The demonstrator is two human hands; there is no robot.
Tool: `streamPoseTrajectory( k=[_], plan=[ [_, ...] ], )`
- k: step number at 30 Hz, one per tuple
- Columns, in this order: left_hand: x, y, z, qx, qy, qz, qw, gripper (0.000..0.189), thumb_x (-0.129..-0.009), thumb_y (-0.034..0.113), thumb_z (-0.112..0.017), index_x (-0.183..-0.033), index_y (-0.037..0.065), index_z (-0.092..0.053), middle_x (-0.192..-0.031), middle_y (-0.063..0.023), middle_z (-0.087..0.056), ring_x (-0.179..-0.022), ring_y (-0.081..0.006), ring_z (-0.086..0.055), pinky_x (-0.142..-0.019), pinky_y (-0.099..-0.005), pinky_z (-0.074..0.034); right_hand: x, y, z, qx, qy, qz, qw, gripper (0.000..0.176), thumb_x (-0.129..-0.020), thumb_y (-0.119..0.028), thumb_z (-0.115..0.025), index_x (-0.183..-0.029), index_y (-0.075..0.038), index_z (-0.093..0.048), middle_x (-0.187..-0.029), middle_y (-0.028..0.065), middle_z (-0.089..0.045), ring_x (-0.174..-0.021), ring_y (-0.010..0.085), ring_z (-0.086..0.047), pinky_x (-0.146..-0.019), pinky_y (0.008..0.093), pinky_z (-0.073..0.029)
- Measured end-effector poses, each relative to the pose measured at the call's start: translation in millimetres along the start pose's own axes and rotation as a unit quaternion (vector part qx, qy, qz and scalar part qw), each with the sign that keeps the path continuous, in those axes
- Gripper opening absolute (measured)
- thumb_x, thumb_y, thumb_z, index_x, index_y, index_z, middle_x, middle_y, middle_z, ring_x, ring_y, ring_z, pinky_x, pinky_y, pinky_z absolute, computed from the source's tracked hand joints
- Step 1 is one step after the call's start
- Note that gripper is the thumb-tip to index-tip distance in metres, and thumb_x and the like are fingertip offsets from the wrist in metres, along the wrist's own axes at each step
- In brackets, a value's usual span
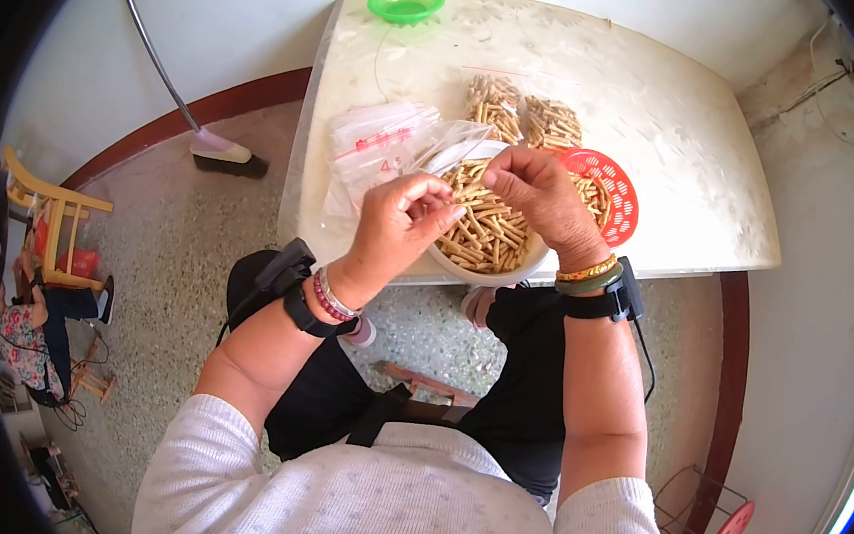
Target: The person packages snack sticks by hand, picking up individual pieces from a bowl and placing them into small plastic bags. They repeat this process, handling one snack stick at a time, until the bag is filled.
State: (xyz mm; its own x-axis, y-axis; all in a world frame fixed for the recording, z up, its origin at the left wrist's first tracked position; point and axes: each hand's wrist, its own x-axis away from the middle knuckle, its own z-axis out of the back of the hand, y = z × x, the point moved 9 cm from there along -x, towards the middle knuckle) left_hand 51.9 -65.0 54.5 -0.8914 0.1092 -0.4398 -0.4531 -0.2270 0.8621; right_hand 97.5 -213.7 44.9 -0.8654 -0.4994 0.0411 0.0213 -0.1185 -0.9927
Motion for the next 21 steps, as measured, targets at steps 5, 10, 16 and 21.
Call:
streamPoseTrajectory(
  k=[5,10,16,21],
  plan=[
    [-13.1,12.7,46.1,-0.125,0.115,-0.048,0.984,0.019,-0.078,0.009,-0.075,-0.088,0.004,-0.060,-0.078,-0.0066,-0.061,-0.066,-0.0170,-0.060,-0.057,-0.0293,-0.049,3.0,-14.3,22.1,-0.017,0.184,0.088,0.979,0.009,-0.090,-0.010,-0.068,-0.091,-0.002,-0.064,-0.079,-0.0047,-0.061,-0.075,0.0022,-0.054,-0.068,0.0181,-0.045],
    [-22.8,-7.7,50.8,-0.173,0.110,-0.033,0.978,0.024,-0.074,0.008,-0.076,-0.091,0.004,-0.060,-0.082,-0.0082,-0.061,-0.077,-0.0218,-0.062,-0.064,-0.0333,-0.051,-5.0,-13.5,7.9,0.048,0.216,0.120,0.968,0.010,-0.085,-0.003,-0.071,-0.093,-0.002,-0.065,-0.080,-0.0024,-0.062,-0.072,0.0040,-0.056,-0.064,0.0196,-0.047],
    [-28.7,-30.1,40.4,-0.217,0.062,-0.005,0.974,0.009,-0.079,0.006,-0.071,-0.085,0.002,-0.065,-0.077,-0.0080,-0.066,-0.065,-0.0182,-0.062,-0.060,-0.0301,-0.050,-7.8,-49.3,-32.7,0.331,0.177,0.203,0.904,0.012,-0.080,-0.001,-0.070,-0.091,-0.003,-0.066,-0.085,0.0089,-0.065,-0.067,0.0191,-0.063,-0.060,0.0296,-0.050],
    [-31.7,-32.6,44.2,-0.149,0.089,0.021,0.985,0.007,-0.082,0.006,-0.069,-0.084,0.000,-0.066,-0.073,-0.0089,-0.067,-0.062,-0.0154,-0.063,-0.059,-0.0276,-0.050,-18.7,-46.5,-41.6,0.363,0.185,0.233,0.883,0.014,-0.082,-0.003,-0.068,-0.095,-0.003,-0.065,-0.086,0.0106,-0.065,-0.068,0.0241,-0.064,-0.060,0.0323,-0.051]
  ],
)
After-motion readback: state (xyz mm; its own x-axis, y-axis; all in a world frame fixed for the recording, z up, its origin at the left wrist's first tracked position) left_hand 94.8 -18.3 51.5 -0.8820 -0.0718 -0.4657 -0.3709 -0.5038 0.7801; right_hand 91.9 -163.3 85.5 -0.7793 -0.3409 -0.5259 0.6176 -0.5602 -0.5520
